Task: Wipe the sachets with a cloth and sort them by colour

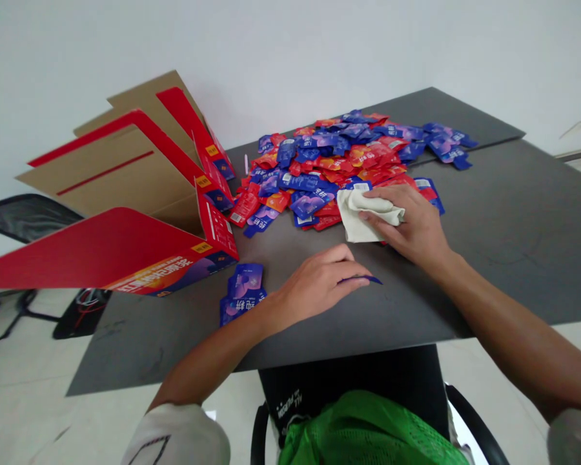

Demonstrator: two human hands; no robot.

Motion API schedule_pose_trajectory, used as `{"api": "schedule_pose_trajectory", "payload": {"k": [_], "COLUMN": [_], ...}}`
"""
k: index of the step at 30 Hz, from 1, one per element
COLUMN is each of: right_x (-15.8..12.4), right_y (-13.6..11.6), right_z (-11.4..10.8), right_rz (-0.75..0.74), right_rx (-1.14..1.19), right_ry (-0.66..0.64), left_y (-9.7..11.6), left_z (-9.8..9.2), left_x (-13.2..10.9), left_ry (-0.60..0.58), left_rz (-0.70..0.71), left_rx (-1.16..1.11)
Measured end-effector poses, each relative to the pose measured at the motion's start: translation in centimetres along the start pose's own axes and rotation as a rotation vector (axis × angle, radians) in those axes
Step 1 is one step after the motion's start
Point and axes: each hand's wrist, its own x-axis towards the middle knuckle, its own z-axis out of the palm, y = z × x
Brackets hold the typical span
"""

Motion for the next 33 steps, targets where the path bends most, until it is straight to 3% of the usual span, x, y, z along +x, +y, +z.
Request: {"api": "schedule_pose_trajectory", "payload": {"k": [5,8,14,18,23,28,33], "right_x": [0.0,-0.1,-0.3,-0.3,-0.1,-2.3,-5.6], "right_y": [0.3,0.4,0.8,1.4,1.2,-2.2,-3.6], "right_z": [-0.2,-0.3,0.1,0.2,-0.7,-1.1,0.9], "right_rz": [-0.016,-0.020,-0.017,-0.033,-0.054,-0.225,-0.456], "right_rx": [-0.006,-0.001,0.049,0.073,0.075,0.129,0.111], "right_ry": [0.010,0.003,0.009,-0.029,-0.131,-0.370,-0.624], "left_y": [2.5,3.8,5.4,6.4,8.3,9.1,9.0], "left_z": [-0.5,0.0,1.7,3.0,4.7,5.4,6.0], "left_x": [-1.0,-1.9,-4.0,-5.9,-7.5,-7.6,-7.2], "left_ry": [-0.063,-0.168,-0.300,-0.295,-0.261,-0.249,-0.217], "left_rz": [0.335,0.440,0.270,0.107,0.053,0.109,0.057], "left_rx": [0.400,0.489,0.582,0.688,0.716,0.716,0.721]}}
